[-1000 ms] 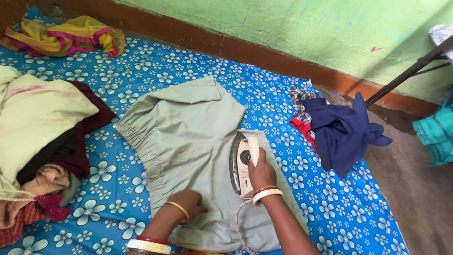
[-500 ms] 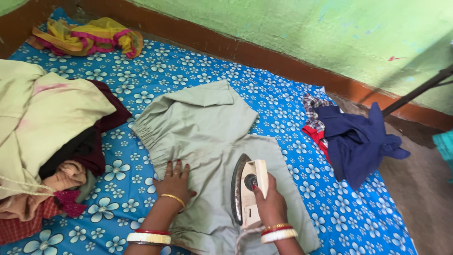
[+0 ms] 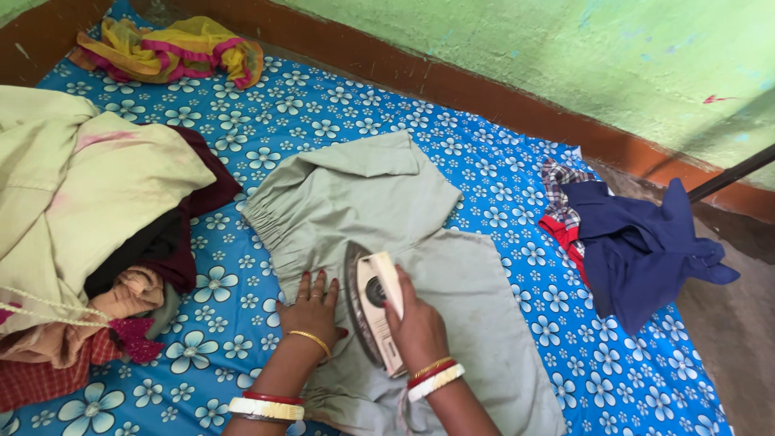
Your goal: The person irons a pair of dark blue trousers and then a pair of light-colored shorts on a bed. They use an electric iron to smooth out wrinkles, adjusting the garments as needed.
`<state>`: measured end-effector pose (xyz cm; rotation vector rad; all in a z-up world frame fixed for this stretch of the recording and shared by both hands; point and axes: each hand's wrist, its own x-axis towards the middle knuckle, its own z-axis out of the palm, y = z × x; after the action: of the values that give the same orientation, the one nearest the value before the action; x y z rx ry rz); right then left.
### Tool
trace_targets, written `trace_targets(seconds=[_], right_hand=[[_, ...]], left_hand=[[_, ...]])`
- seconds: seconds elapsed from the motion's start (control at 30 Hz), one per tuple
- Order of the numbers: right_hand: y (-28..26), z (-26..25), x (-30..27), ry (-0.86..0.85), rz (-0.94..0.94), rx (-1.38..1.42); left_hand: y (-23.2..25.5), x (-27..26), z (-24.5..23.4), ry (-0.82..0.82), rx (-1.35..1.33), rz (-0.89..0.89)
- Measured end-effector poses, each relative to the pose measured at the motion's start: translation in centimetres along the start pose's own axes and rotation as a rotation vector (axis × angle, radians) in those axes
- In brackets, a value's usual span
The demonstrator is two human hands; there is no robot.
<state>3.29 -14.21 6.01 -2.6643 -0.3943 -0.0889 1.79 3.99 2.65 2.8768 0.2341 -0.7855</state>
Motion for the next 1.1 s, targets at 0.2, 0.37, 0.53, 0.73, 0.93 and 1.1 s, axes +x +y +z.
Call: trace_targets(seconds=[0.2,0.37,0.53,0.73,0.93,1.1], right_hand=[[1.9,0.5,3.5,0.056,0.081,-0.058],[3.6,1.1,6.2,0.036,0.151,-0.067],[4.4,1.6,7.3,0.052,0.182,-0.049],[4.4,0.7,3.7,0.013,0.213,-0.064],[5.0,-0.4,2.0,0.027,0.222,-0.063],[6.7,0.2,5.3,0.046,0.229,-0.094]], left_hand=[[0.1,-0.5,-0.6,-0.009,0.009,0.001],[0.1,-0.4,-0.5,-0.016,-0.006,0.003],[0.2,-0.6,-0.8,-0.026,-0.013,0.0],[0.1,-0.7,-0.8,-0.014,-0.04,0.01],[0.2,-0.7,-0.6,-0.004,-0.037,-0.002],[0.3,-0.6,-0.8,-0.03,-0.03,0.004]])
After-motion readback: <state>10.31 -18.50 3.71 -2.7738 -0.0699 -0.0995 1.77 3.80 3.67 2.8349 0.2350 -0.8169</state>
